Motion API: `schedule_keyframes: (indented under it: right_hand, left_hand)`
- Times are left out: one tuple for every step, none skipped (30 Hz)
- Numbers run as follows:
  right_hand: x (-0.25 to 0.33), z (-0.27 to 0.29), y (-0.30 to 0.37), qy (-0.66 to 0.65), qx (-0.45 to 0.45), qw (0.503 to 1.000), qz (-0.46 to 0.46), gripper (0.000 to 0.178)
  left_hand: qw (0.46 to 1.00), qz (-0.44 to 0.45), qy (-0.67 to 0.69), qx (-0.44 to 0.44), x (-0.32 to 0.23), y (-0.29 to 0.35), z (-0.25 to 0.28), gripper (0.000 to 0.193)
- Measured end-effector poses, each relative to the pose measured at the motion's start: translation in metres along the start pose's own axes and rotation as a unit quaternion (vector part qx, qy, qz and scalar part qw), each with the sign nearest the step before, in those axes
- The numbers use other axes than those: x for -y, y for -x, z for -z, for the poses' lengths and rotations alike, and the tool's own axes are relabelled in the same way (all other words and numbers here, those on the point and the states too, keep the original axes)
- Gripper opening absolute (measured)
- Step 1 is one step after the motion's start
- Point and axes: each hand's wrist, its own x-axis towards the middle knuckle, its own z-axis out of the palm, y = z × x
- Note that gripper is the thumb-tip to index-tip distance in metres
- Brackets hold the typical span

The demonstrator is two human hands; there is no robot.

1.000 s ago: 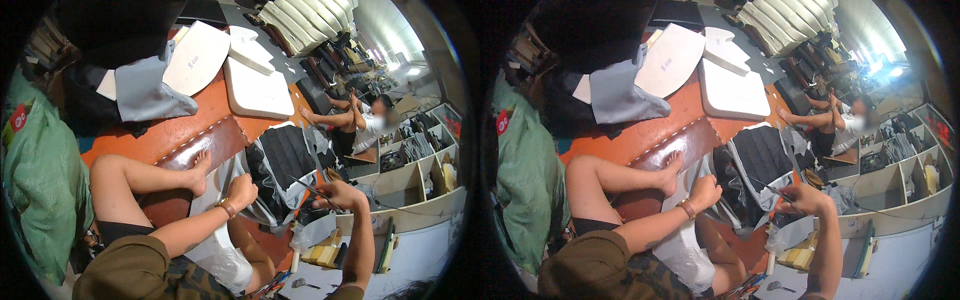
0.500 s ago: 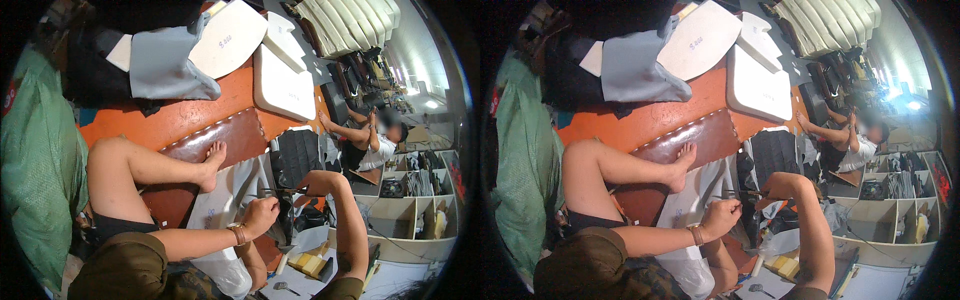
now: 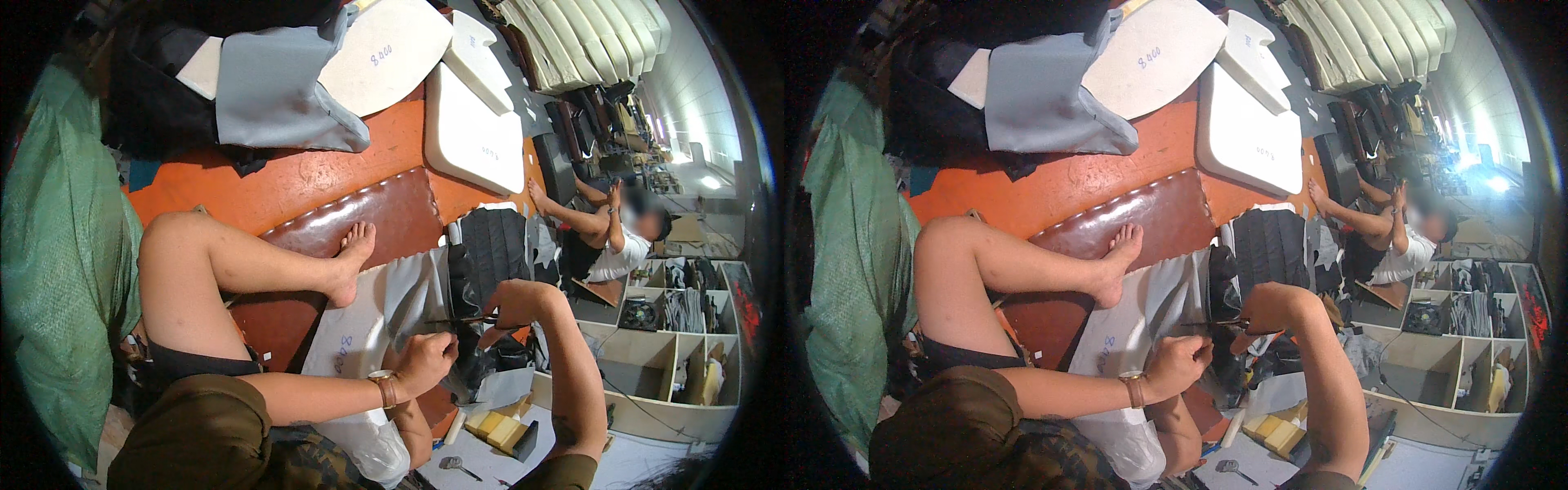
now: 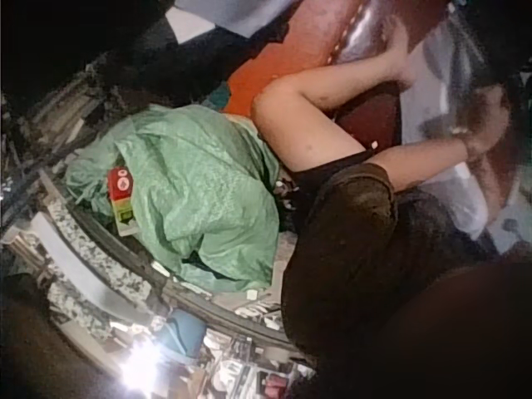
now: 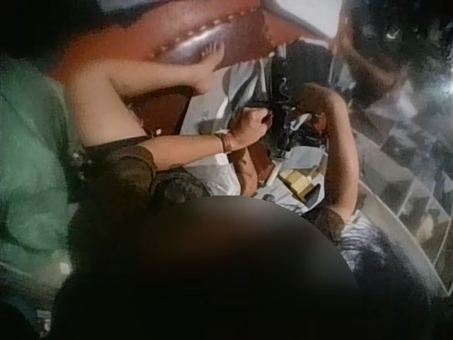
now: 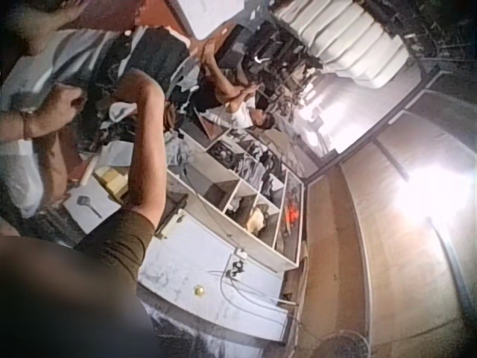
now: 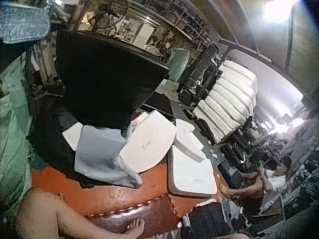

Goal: The person sits on the floor and fits a black leather cover over a white foam cushion. They smooth the material, tuck edges, and adjust the fit by hand while handling the cushion and cover repeatedly.

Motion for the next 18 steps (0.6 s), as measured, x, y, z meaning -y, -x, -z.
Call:
schedule_keyframes:
  right_hand:
    - [0.000,0.000,0.000,0.002,-0.006,1.000,0.004,0.083]
    - [0.000,0.002,0.002,-0.014,-0.003,1.000,0.007,0.081]
    - [0.000,0.003,0.005,-0.031,0.000,0.999,0.010,0.080]
    - [0.000,0.003,0.006,-0.048,0.003,0.999,0.013,0.079]
    - [-0.003,0.002,0.007,-0.055,-0.010,0.998,0.024,0.078]
    - [-0.006,-0.001,0.010,-0.062,-0.023,0.997,0.033,0.077]
    - [-0.008,-0.003,0.012,-0.069,-0.036,0.996,0.042,0.075]
    - [-0.007,-0.005,0.015,-0.065,-0.027,0.997,0.031,0.074]
    - [-0.006,-0.006,0.016,-0.061,-0.018,0.998,0.020,0.072]
    - [-0.005,-0.008,0.019,-0.057,-0.009,0.998,0.009,0.070]
    - [-0.003,-0.009,0.022,-0.074,-0.002,0.997,-0.008,0.065]
    - [-0.001,-0.010,0.026,-0.090,0.003,0.996,-0.025,0.060]
    - [-0.001,-0.013,0.030,-0.108,0.009,0.993,-0.042,0.055]
    - [-0.001,-0.019,0.037,-0.133,-0.002,0.990,-0.053,0.056]
    - [-0.002,-0.027,0.046,-0.158,-0.015,0.985,-0.065,0.057]
    - [-0.005,-0.035,0.053,-0.181,-0.031,0.980,-0.074,0.059]
    - [-0.015,-0.053,0.059,-0.200,-0.127,0.971,-0.044,0.061]
    - [-0.030,-0.081,0.065,-0.217,-0.224,0.950,-0.014,0.064]
  left_hand:
    - [1.000,0.000,0.002,0.003,0.000,0.000,0.001,0.010]
    - [1.000,-0.001,0.003,0.006,0.000,0.000,0.002,0.010]
    - [1.000,-0.001,0.004,0.009,-0.002,-0.001,0.003,0.010]
    - [1.000,0.001,0.010,0.011,-0.003,-0.001,0.005,0.010]
    - [1.000,0.003,0.016,0.012,-0.006,-0.001,0.006,0.010]
    - [1.000,0.004,0.022,0.013,-0.006,-0.001,0.005,0.010]
    - [1.000,0.000,0.011,0.018,-0.007,0.002,0.004,0.009]
    - [1.000,-0.005,-0.001,0.024,-0.008,0.008,0.003,0.009]
    - [0.999,-0.009,-0.013,0.030,-0.008,0.012,0.002,0.010]
    - [0.999,-0.010,-0.010,0.033,-0.008,0.015,0.001,0.010]
    - [0.999,-0.010,-0.007,0.037,-0.007,0.018,0.001,0.011]
    - [0.999,-0.012,-0.004,0.040,-0.010,0.018,0.003,0.011]
    - [0.999,-0.010,0.004,0.050,-0.013,0.019,0.005,0.011]
    - [0.998,-0.008,0.011,0.062,-0.016,0.023,0.009,0.010]
    - [0.997,-0.008,0.020,0.073,-0.020,0.024,0.015,0.010]
    - [0.997,0.000,0.020,0.072,-0.018,0.022,0.022,0.010]
    - [0.997,0.008,0.019,0.070,-0.015,0.020,0.030,0.010]
    - [0.997,0.014,0.016,0.069,-0.010,0.019,0.039,0.010]
